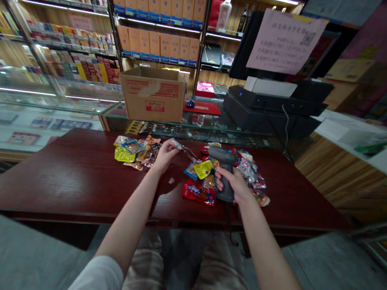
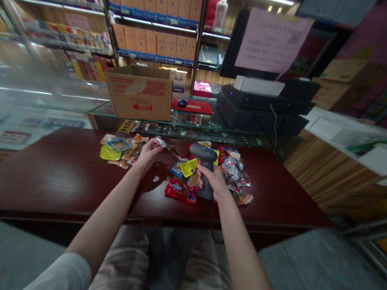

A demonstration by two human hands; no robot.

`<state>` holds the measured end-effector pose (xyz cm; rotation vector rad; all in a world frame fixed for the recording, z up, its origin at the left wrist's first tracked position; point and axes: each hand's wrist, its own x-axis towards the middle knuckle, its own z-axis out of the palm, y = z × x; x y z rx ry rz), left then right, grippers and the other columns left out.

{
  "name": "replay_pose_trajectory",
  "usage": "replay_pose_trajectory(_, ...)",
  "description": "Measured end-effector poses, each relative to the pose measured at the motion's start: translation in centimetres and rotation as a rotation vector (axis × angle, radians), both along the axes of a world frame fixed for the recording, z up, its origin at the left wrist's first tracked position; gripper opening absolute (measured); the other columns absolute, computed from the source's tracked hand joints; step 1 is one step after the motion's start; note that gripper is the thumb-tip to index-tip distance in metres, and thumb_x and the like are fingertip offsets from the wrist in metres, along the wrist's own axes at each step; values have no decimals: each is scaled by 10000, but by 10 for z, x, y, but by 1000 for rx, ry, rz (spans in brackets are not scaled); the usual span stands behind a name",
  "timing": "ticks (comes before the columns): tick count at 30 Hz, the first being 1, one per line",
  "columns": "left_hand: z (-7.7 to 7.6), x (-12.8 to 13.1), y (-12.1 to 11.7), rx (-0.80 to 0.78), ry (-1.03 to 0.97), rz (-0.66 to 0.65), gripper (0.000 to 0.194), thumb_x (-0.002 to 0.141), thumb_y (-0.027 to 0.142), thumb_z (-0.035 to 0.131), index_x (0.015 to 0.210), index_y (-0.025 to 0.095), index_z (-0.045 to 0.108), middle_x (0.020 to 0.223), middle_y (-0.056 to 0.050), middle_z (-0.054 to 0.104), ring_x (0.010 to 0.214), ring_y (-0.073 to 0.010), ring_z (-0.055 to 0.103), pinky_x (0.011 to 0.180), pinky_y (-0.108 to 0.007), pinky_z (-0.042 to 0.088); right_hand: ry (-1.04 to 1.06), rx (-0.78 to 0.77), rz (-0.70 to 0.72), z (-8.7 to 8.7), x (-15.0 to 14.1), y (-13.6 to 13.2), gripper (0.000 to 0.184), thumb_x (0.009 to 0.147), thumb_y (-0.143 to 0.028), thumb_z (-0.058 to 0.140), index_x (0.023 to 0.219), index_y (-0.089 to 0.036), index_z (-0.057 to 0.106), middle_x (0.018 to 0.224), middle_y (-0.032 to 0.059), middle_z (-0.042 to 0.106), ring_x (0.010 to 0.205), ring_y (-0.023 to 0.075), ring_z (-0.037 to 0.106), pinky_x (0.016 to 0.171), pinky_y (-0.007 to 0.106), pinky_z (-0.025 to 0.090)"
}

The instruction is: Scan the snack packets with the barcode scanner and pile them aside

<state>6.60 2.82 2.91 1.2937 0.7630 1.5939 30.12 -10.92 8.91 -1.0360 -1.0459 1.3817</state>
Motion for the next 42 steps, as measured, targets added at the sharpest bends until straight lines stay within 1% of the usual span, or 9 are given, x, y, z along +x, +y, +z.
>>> replay_pose_trajectory(3,0,5,-4,-84,-144,-141,344,597,247,808,750,200,502,800,22,597,793,-115,578,831,-268,441,12,-20,13,-2,-2,0,423,644,-420,831,863,-186,554,594,-78,508,400,53,433,381,204,362)
replay_pose_trajectory(7,0,4,-5,-152,-149,-159,352,613,297,831,706,189,509,702,47,564,682,-88,530,735,-237,430,23,-32,32,-8,-4,2,402,663,-410,829,820,-188,532,604,-72,517,407,52,438,381,203,367)
replay_pose_trajectory(10,-1,1,-3,-178,-145,-155,281,616,271,819,759,178,596,710,40,592,667,-90,532,704,-238,432,31,-22,44,-11,-5,4,399,671,-403,828,837,-189,535,603,-74,516,408,55,440,380,201,369)
replay_pose_trajectory(15,1,-3,-1,-240,-199,-182,292,682,237,756,957,145,718,945,-61,716,903,-159,644,933,-329,459,10,-27,43,-9,-9,2,397,666,-412,825,847,-185,554,595,-75,518,401,54,443,380,198,378)
replay_pose_trajectory(19,5,-6,-4,-228,-173,-248,322,729,242,732,1037,147,738,1125,-102,716,1083,-207,640,1067,-389,419,-20,-35,48,-6,-13,2,403,645,-427,830,821,-185,560,593,-74,511,395,55,438,369,202,374)
replay_pose_trajectory(24,8,-9,-7,-182,-121,-241,369,733,253,723,1093,173,736,1252,-98,663,1156,-219,617,1098,-397,403,-57,-39,82,-6,-18,5,370,652,-427,819,782,-183,572,568,-66,508,391,58,435,366,200,363)
replay_pose_trajectory(32,11,-8,-8,-144,-113,-275,440,631,179,644,1061,172,742,1286,-102,647,1287,-259,537,1138,-415,359,-146,-67,112,-3,-26,11,389,672,-436,789,654,-197,483,471,-63,472,372,67,425,365,203,362)
replay_pose_trajectory(39,6,-6,-5,-133,-75,-199,454,673,192,644,1119,173,723,1241,-90,638,1112,-224,623,1050,-398,443,-62,-52,92,1,-33,6,398,637,-409,821,784,-188,526,599,-76,496,393,46,413,360,198,371)
replay_pose_trajectory(42,4,-12,3,-79,-18,-53,440,752,236,592,1176,166,685,1197,-102,636,1093,-225,614,1026,-412,460,-42,-38,73,2,-27,4,383,647,-403,815,825,-178,562,596,-77,493,391,46,412,365,199,364)
